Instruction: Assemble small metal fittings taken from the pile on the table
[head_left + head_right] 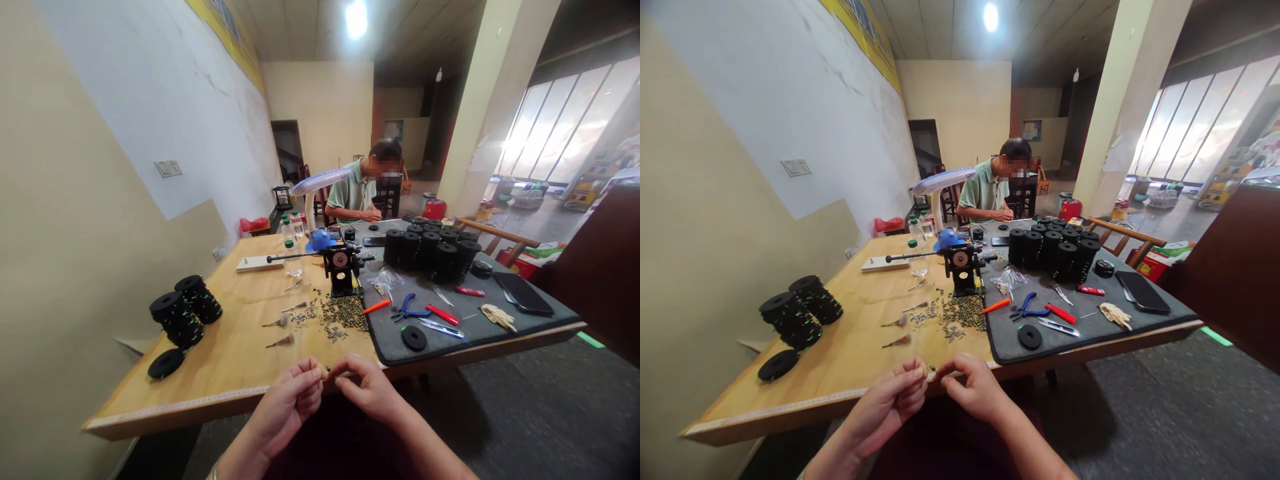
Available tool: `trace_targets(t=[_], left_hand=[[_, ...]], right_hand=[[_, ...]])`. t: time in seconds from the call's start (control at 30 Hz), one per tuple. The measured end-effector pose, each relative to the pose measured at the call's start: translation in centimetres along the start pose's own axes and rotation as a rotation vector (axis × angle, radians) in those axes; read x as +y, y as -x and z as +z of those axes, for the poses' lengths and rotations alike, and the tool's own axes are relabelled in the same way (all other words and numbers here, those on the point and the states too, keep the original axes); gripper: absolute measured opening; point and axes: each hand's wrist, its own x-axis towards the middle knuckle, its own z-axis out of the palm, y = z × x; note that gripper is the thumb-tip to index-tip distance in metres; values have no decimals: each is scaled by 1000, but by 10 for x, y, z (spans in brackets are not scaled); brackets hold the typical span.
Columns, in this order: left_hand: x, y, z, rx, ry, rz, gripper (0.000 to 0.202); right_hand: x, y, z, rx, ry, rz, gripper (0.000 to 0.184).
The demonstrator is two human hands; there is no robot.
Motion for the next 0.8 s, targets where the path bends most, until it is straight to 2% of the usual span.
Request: trace_targets(t=[0.2, 0.6, 0.8], left_hand=[[0, -1, 0, -3, 2, 0, 32], [-1, -1, -2, -5, 38, -7, 33], [0, -1, -2, 31, 55, 28, 33]], right_hand=[[-9, -6, 4, 32, -9, -5, 10], [-11, -8, 6, 58, 26, -19, 10], [-5, -6, 7, 33, -41, 11, 13]])
